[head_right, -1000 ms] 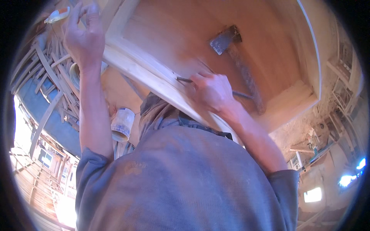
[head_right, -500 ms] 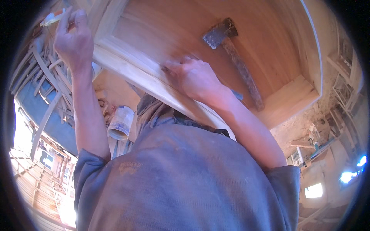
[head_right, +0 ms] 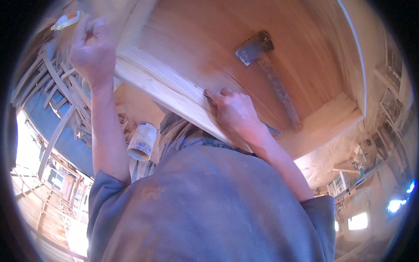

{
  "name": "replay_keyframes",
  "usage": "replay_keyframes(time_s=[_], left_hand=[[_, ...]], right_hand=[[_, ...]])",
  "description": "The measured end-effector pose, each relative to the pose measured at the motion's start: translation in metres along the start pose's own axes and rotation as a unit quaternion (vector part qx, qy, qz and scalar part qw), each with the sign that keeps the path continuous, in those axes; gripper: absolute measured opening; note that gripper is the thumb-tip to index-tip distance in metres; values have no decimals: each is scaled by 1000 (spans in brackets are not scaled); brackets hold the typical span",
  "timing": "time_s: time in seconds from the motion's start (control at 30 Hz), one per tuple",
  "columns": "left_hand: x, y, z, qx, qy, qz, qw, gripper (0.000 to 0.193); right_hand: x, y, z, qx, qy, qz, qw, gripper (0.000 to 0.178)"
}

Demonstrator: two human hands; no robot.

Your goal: The person uses a chisel and mallet to carve and shape the edges of a wooden box. They repeatedly position the chisel and strike it with the mallet to remove wood shavings from the box's interior and exterior edges.

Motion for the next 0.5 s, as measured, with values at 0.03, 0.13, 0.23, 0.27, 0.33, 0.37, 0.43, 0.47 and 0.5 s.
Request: replay_keyframes(time_s=[0.03, 0.13, 0.23, 0.27, 0.33, 0.37, 0.43, 0.47, 0.5], left_hand=[[-1, 0, 0, -14, 0, 17, 1000, 38], [1, 3, -1, -11, -6, 12, 1000, 37], [3, -5, -3, 1, -20, 2, 1000, 35], [5, -7, -3, 3, -28, 2, 1000, 35], [5, -9, -2, -20, -25, 18, 999, 35], [5, -9, -1, -31, -23, 27, 999, 35], [4, -5, 1, -26, -20, 12, 999, 36], [3, -4, 2, -23, -19, 5, 1000, 37], [2, -5, 2, -18, -18, 7, 1000, 38]], right_hand=[[-3, 2, 0, 14, 25, -12, 1000, 14], [-11, 3, -9, 39, 93, -47, 994, 12], [-17, 3, -26, 50, 108, -79, 990, 15], [-15, 4, -28, 63, 99, -83, 990, 16], [-11, 7, -31, 89, 77, -83, 990, 17], [-8, 9, -32, 106, 67, -78, 989, 18], [0, 12, -31, 142, 43, -49, 988, 21], [3, 13, -34, 158, 32, -25, 987, 22], [5, 13, -37, 172, 21, -1, 985, 24]])
Point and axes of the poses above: each hand's wrist, its own z-axis away from the middle knuckle, its own x-axis out of the palm, y = z × x, the point moved 10 cm from there along -z, towards the middle knuckle, and after that the axes turned 2 degrees about y, right-handed, at the moved point
